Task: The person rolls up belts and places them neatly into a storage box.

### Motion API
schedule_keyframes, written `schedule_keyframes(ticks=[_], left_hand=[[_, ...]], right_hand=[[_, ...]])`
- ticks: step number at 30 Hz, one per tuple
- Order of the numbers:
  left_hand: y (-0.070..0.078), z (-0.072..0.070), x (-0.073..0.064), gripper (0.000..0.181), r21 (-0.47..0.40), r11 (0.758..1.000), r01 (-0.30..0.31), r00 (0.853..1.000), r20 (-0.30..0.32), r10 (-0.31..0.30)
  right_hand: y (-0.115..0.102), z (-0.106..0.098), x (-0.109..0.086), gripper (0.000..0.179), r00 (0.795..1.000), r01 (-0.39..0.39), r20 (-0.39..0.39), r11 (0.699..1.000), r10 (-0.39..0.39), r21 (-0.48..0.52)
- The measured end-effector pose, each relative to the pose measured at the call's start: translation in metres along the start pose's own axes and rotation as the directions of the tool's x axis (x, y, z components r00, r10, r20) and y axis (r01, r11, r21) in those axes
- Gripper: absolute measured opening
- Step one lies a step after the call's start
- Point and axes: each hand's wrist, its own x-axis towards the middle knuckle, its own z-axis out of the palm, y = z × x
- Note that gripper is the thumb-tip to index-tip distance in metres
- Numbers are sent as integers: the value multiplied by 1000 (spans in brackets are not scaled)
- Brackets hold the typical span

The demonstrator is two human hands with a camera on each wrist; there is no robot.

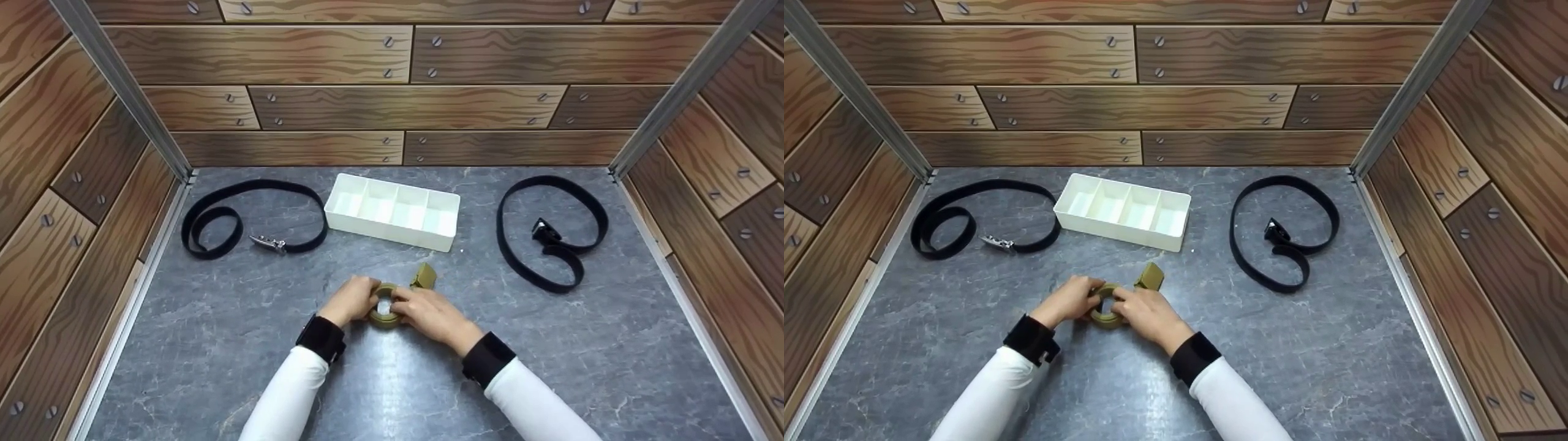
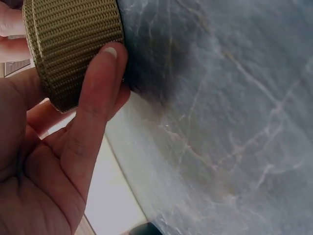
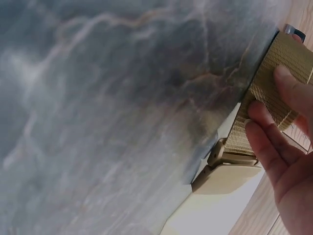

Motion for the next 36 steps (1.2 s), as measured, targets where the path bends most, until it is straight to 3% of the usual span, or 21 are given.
schedule_keyframes(ticks=[9,18,24,27,31,34,36], left_hand=[[-2,-2,-2,6,-3,999,-39,999,35,40],[1,-3,-5,9,-18,998,-53,998,28,54],[7,-15,-17,31,-108,987,-115,992,-68,108],[9,-23,-25,41,-72,970,-232,964,-150,220],[12,-33,-32,48,38,917,-396,890,-229,394],[16,-39,-34,52,152,879,-451,841,-257,476],[18,-42,-35,51,195,861,-470,819,-268,508]], right_hand=[[-2,0,-2,22,1000,14,24,1000,-15,7],[3,-7,-1,16,998,36,38,992,-41,118],[9,-32,3,17,995,-48,91,973,28,225],[15,-46,3,18,993,-93,94,946,67,310],[22,-62,6,22,994,-109,60,881,92,461],[25,-70,10,24,994,-113,60,821,96,559],[26,-75,11,25,990,-139,89,764,106,630]])
